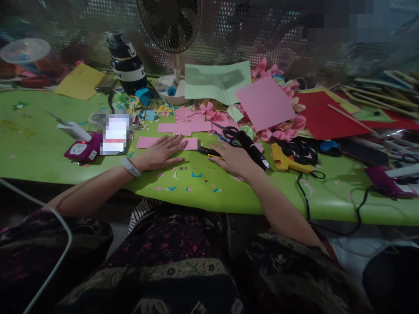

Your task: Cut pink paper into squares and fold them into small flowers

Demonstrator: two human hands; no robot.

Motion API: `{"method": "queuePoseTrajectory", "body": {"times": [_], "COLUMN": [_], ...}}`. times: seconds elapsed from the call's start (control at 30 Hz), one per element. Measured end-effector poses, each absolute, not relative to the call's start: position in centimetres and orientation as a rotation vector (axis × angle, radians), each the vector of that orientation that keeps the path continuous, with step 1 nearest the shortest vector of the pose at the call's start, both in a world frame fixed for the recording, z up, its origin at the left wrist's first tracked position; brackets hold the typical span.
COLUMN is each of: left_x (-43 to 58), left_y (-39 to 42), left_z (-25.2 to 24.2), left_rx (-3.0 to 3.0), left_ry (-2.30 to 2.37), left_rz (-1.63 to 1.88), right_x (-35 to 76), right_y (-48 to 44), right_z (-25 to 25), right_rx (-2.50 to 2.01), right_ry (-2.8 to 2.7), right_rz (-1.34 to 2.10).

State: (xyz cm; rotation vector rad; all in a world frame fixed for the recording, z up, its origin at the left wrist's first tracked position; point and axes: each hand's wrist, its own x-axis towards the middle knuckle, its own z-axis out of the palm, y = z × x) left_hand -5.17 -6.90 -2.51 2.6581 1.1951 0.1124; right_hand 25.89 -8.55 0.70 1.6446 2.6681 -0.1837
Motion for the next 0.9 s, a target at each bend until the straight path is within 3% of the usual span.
{"method": "queuePoseTrajectory", "body": {"times": [0.2,0.53,0.9], "left_x": [-5.1,-5.2,-2.3], "left_y": [-7.0,-6.9,-7.0], "left_z": [-2.3,-2.6,-2.1], "left_rx": [2.688,2.682,2.648], "left_ry": [1.212,1.235,1.278], "left_rz": [0.072,0.084,0.086], "right_x": [25.5,25.4,27.3], "right_y": [-8.8,-8.9,-7.9], "right_z": [1.0,-0.5,-1.5], "right_rx": [1.549,1.557,1.625], "right_ry": [2.755,2.924,2.964], "right_rz": [-0.198,0.101,0.105]}}
